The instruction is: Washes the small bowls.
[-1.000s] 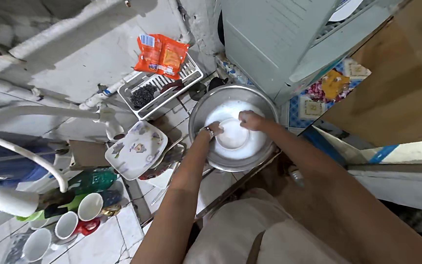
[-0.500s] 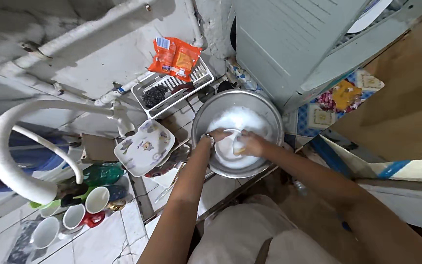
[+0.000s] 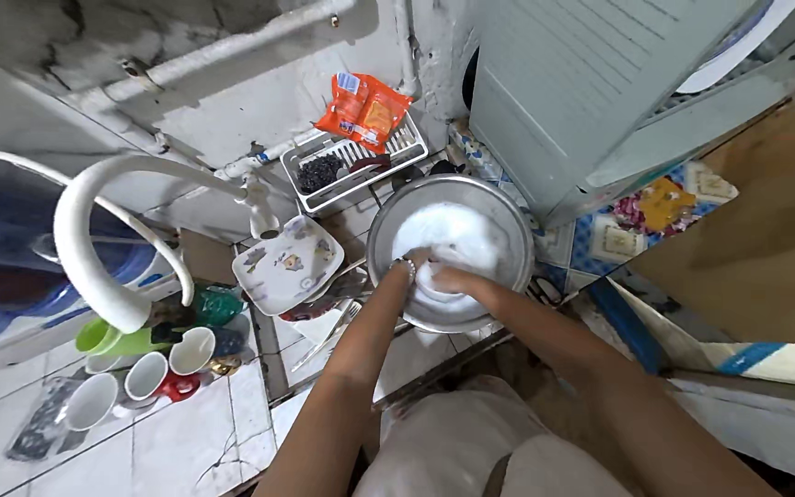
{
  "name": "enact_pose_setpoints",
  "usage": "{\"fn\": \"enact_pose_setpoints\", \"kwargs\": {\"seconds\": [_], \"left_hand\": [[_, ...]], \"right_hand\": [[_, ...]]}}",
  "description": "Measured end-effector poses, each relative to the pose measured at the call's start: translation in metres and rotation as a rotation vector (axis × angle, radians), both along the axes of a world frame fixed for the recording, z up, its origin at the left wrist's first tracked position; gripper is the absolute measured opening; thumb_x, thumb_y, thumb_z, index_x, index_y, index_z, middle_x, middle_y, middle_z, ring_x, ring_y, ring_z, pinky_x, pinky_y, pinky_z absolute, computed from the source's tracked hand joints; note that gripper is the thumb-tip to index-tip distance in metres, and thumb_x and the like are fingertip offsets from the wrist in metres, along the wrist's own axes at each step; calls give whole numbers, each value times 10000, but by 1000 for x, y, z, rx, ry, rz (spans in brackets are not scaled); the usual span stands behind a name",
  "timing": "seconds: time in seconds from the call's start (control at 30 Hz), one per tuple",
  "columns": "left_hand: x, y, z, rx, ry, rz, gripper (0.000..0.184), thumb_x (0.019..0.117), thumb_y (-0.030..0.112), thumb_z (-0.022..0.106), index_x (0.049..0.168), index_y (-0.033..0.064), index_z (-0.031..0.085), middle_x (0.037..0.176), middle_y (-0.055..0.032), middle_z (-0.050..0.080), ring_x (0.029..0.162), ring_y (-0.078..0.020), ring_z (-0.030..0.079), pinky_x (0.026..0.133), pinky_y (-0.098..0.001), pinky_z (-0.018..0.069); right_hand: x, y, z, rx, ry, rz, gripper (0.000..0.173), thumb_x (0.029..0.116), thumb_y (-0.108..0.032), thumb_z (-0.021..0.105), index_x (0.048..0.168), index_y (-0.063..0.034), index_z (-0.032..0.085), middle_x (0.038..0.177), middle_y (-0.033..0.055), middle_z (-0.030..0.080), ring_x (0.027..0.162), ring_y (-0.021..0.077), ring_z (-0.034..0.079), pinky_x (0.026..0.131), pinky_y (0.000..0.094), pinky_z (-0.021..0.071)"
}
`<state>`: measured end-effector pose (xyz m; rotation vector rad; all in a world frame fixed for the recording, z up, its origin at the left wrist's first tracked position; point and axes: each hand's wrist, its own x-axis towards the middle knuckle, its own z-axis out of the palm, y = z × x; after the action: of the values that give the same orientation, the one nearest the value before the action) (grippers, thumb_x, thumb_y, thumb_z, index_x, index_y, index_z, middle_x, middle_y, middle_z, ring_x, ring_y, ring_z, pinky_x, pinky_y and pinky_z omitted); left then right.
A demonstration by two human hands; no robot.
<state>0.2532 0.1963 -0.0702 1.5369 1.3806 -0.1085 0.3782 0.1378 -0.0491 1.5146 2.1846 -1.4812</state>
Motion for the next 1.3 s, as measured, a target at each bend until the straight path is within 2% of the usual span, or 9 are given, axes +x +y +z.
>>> {"fn": "enact_pose_setpoints", "kwargs": {"seconds": [0.23,0.33,0.43,0.53,0.73,0.83,0.93,1.03,1.3], "left_hand": [[-18,-26,12,-35,37,-41,594,1140,378,255,1474,-67,464,1542,-281,437,1470,-375,396,1213,-537,282],[-23,-34,9,-39,-30,48,581,1141,374,256,1496,-45,446,1541,-272,441,1457,-379,408,1200,-543,302],[-31,-36,4,29,2,-14,486,1140,242,307,1517,-47,410,1547,-271,435,1464,-384,397,1213,-526,288],[-44,-42,2,74,65,0,470,1131,226,345,1461,-87,464,1504,-292,475,1435,-395,433,1202,-523,311],[-53,-51,11,-20,192,-48,675,1099,483,388,1336,-125,561,1419,-313,542,1372,-403,507,1154,-538,372],[-60,-61,2,52,190,-88,530,1104,325,446,1382,-120,518,1431,-310,533,1379,-402,498,1158,-519,375],[-70,-61,-6,115,171,-120,448,1079,193,490,1394,-126,500,1425,-316,533,1373,-407,501,1161,-506,376],[-78,-57,1,118,160,-249,468,1068,136,496,1463,-106,433,1477,-307,491,1416,-401,457,1190,-498,342],[-53,-58,14,216,18,-474,580,986,9,574,1527,-61,376,1533,-276,449,1439,-379,440,1210,-485,322]], "right_hand": [[-1,-27,18,-69,-376,191,421,1063,-200,540,1297,146,586,1419,351,524,1369,492,477,1117,646,368],[-26,-37,9,120,-464,18,408,1030,14,444,1405,170,487,1605,325,315,1493,472,318,1209,579,284],[-54,-30,1,180,-309,-195,536,1065,-147,445,1522,120,360,1632,294,292,1507,437,319,1226,550,279],[-62,-31,-3,58,-148,-127,615,1039,-211,563,1510,129,360,1533,339,417,1450,454,401,1196,581,311],[-54,-54,14,-41,-113,188,437,1075,-278,519,1273,96,626,1310,327,610,1271,478,559,1074,660,388],[-46,-69,34,0,-335,97,529,1009,-399,597,1213,84,669,1333,311,611,1317,492,521,1083,700,361],[-33,-80,38,187,-368,-123,466,1027,-247,570,1366,72,594,1561,323,399,1500,515,271,1200,669,210],[-29,-72,32,222,-380,-330,489,1058,-168,514,1486,65,471,1616,332,288,1510,519,242,1201,643,248],[-18,-57,3,250,-158,-408,416,1105,-151,410,1426,88,522,1451,295,542,1412,417,474,1207,516,318]]}}
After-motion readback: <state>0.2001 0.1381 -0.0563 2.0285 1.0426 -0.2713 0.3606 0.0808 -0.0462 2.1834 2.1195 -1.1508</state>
